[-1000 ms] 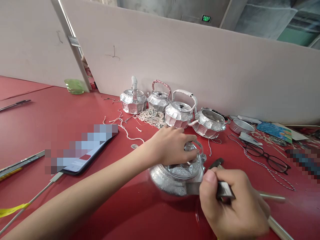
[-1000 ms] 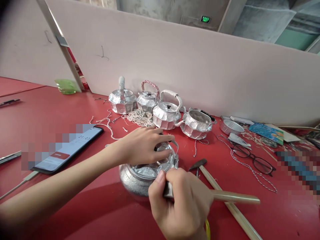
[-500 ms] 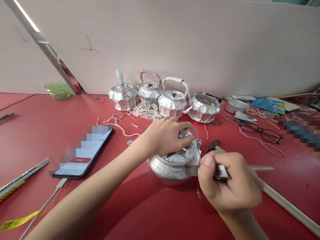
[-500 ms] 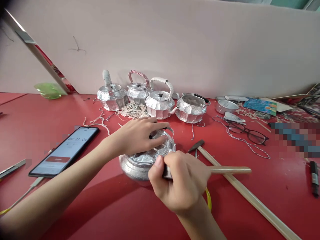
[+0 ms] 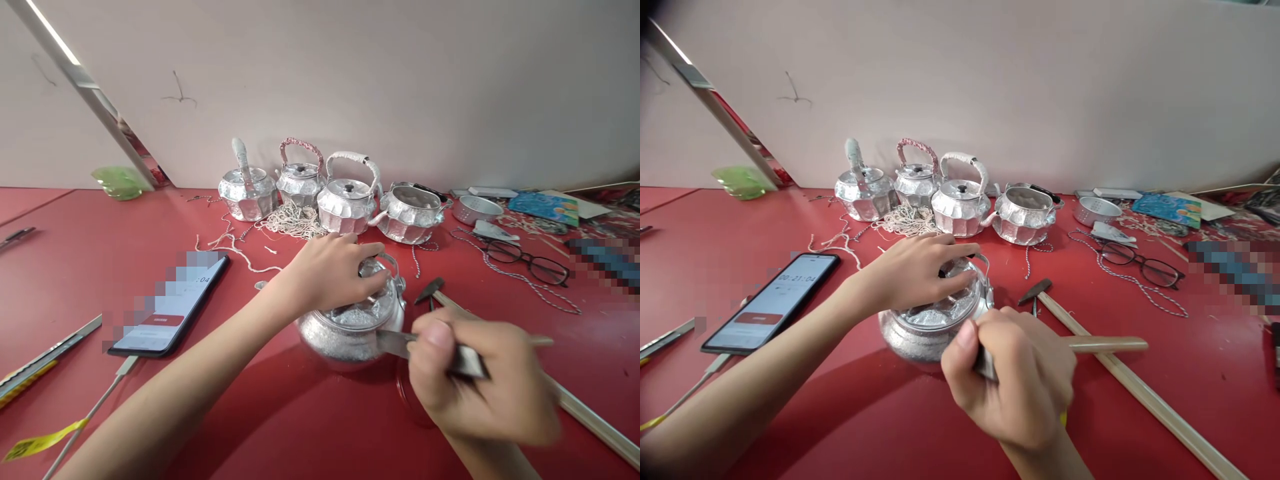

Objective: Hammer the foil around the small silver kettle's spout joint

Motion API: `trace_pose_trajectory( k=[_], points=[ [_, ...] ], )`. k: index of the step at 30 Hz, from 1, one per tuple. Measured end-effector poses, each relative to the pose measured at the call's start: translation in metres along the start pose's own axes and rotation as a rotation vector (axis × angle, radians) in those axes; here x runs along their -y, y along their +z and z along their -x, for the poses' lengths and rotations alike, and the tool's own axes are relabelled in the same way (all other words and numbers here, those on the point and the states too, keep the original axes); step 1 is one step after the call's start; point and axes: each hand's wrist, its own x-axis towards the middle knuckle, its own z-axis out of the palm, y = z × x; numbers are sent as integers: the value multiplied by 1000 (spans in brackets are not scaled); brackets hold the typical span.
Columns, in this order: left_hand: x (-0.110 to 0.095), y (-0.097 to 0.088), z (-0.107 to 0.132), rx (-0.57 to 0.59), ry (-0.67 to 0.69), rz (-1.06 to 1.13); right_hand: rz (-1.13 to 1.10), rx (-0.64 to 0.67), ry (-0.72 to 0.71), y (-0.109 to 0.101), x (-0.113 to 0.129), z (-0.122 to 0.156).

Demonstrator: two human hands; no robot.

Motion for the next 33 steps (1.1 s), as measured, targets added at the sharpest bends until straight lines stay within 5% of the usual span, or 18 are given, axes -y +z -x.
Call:
trace_pose_trajectory(
  k=[6,16,24,33],
  points=[
    [-1,-1,-1,-1,-6,0,-48,104,25,0,2,-3],
    [-1,-1,0,-20,11,-11,-27,35,33,-2,2,-2],
    [0,-1,-1,-13,12,-15,-40,257,51,-9,-3,-7],
    [0,0,0,-22,24,2,61,46,49,-1,-2,-5]
  ],
)
